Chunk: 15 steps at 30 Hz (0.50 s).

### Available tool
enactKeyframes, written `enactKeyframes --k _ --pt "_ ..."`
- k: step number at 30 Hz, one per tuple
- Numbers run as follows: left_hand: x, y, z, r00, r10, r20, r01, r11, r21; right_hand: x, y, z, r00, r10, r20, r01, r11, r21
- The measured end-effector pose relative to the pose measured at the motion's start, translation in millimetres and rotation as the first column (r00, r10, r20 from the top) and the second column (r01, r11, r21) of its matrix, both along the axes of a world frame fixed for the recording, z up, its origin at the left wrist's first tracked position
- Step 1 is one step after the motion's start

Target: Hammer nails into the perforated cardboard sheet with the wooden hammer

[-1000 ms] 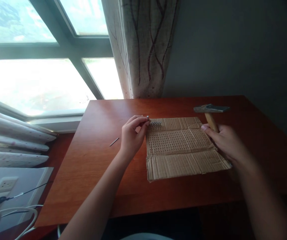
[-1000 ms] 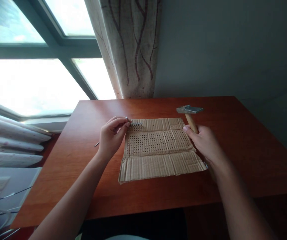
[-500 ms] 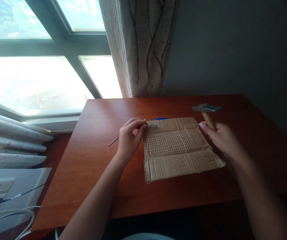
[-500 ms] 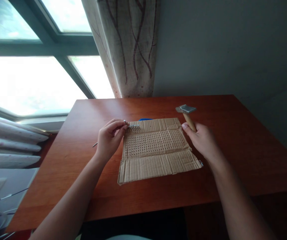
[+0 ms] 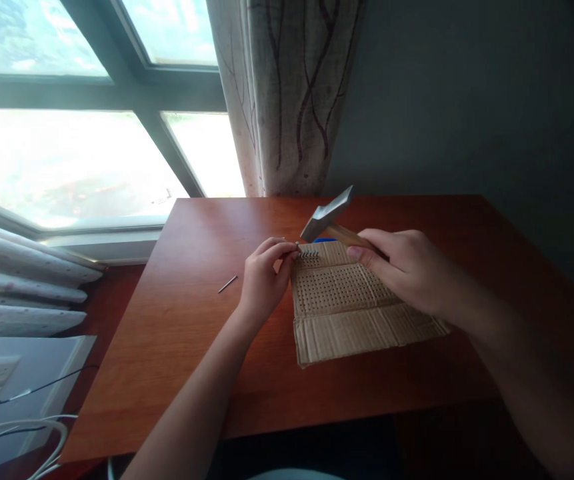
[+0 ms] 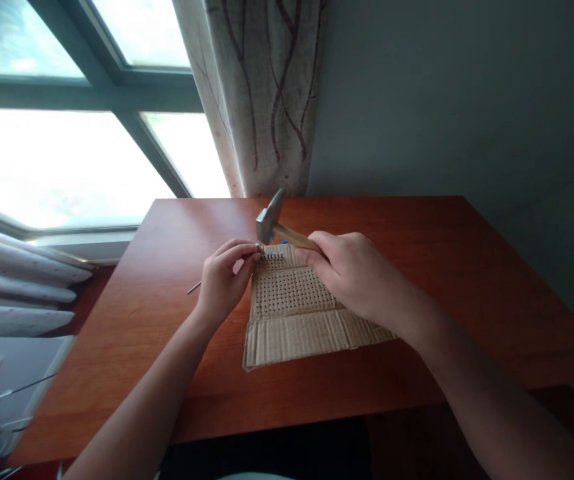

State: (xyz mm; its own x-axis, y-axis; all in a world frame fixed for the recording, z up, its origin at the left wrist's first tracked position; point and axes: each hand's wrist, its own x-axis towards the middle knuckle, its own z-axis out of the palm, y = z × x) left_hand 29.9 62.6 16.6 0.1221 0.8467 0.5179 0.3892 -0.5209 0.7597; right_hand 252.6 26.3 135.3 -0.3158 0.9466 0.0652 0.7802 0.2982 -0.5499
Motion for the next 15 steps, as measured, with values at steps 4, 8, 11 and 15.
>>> enactKeyframes --k 4,8,11,15 --pt "0.8 -0.5 2.6 1.0 0.008 -0.024 -0.007 1.0 0.017 -12.6 5.8 4.5 1.0 -0.005 0.019 0.005 1.0 0.029" --pt "1.0 -1.6 4.6 0.998 0.018 -0.052 -0.017 1.0 0.024 -16.3 8.4 1.6 0.995 0.012 0.102 -0.01 1.0 -0.021" --pt "1.2 -2.1 5.7 0.999 0.018 -0.041 -0.017 1.0 0.017 -16.2 6.7 2.6 0.996 -0.002 0.085 0.004 1.0 -0.014" --pt "1.4 -1.7 5.5 0.999 0.019 -0.04 -0.019 1.0 0.013 -15.4 4.3 1.8 0.998 -0.009 0.07 0.008 1.0 0.007"
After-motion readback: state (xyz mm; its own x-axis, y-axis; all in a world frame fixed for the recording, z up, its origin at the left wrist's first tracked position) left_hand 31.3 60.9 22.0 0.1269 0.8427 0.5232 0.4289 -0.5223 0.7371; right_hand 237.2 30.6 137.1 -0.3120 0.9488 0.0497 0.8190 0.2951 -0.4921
